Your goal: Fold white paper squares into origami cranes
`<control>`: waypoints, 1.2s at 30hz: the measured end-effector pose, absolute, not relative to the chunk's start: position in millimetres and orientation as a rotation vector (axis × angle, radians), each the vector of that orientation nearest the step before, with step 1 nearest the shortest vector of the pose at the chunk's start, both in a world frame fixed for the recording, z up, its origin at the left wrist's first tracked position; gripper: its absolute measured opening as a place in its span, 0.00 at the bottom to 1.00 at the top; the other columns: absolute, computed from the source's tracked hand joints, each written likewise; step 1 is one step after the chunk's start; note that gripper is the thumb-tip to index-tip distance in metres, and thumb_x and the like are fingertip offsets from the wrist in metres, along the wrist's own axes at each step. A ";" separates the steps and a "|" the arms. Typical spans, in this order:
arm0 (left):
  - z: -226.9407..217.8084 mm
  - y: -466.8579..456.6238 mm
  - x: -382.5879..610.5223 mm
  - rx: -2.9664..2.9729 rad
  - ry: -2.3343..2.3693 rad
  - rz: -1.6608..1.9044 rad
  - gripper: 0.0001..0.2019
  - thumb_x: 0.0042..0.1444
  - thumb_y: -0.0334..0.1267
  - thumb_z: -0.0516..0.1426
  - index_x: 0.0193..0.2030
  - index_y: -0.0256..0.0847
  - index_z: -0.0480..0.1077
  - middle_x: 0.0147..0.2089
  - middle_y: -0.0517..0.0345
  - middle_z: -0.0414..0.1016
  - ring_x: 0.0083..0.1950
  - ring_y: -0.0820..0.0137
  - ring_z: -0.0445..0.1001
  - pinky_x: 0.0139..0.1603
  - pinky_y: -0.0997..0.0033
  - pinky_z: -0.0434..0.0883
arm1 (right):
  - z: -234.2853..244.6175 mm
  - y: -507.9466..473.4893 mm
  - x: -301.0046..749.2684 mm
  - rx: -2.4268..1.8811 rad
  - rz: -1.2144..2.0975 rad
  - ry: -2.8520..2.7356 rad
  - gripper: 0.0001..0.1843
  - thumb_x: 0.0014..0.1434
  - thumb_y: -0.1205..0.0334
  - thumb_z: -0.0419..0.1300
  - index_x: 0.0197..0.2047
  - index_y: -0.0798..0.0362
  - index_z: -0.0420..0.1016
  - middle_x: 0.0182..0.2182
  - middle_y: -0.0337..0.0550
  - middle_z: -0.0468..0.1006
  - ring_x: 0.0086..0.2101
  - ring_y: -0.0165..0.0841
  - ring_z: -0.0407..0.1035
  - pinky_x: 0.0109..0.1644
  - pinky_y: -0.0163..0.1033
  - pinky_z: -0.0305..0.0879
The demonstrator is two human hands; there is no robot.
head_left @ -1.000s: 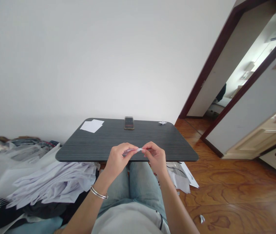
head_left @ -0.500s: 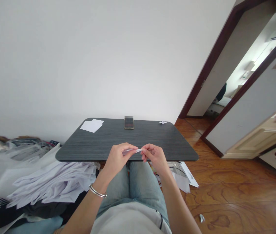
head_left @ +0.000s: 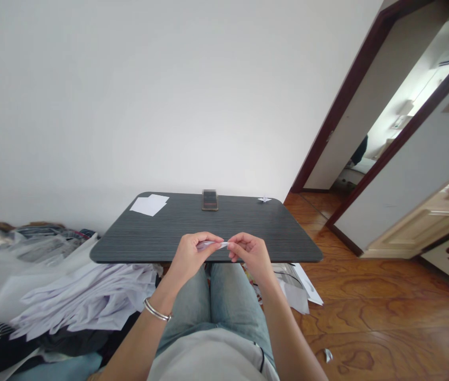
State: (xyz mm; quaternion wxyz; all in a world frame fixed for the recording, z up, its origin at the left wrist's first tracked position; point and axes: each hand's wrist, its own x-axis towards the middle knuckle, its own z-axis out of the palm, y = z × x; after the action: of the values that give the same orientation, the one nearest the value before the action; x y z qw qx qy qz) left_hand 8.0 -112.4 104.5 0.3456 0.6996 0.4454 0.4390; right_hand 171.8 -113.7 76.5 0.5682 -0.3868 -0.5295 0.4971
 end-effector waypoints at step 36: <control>105.1 -110.7 10.7 1.453 1.021 1.040 0.10 0.44 0.41 0.62 0.28 0.36 0.74 0.20 0.62 0.69 0.21 0.78 0.61 0.20 0.79 0.54 | 77.4 -116.0 165.2 -0.879 1.108 -1.222 0.09 0.48 0.57 0.64 0.28 0.54 0.76 0.20 0.39 0.76 0.21 0.29 0.70 0.20 0.30 0.63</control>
State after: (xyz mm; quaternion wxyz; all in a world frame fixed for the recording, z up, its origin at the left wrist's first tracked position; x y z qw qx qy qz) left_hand 10.7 -110.7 105.1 0.5158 0.6048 0.4250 0.4330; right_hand 165.2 -116.0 77.4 0.5943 -0.3782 -0.5257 0.4768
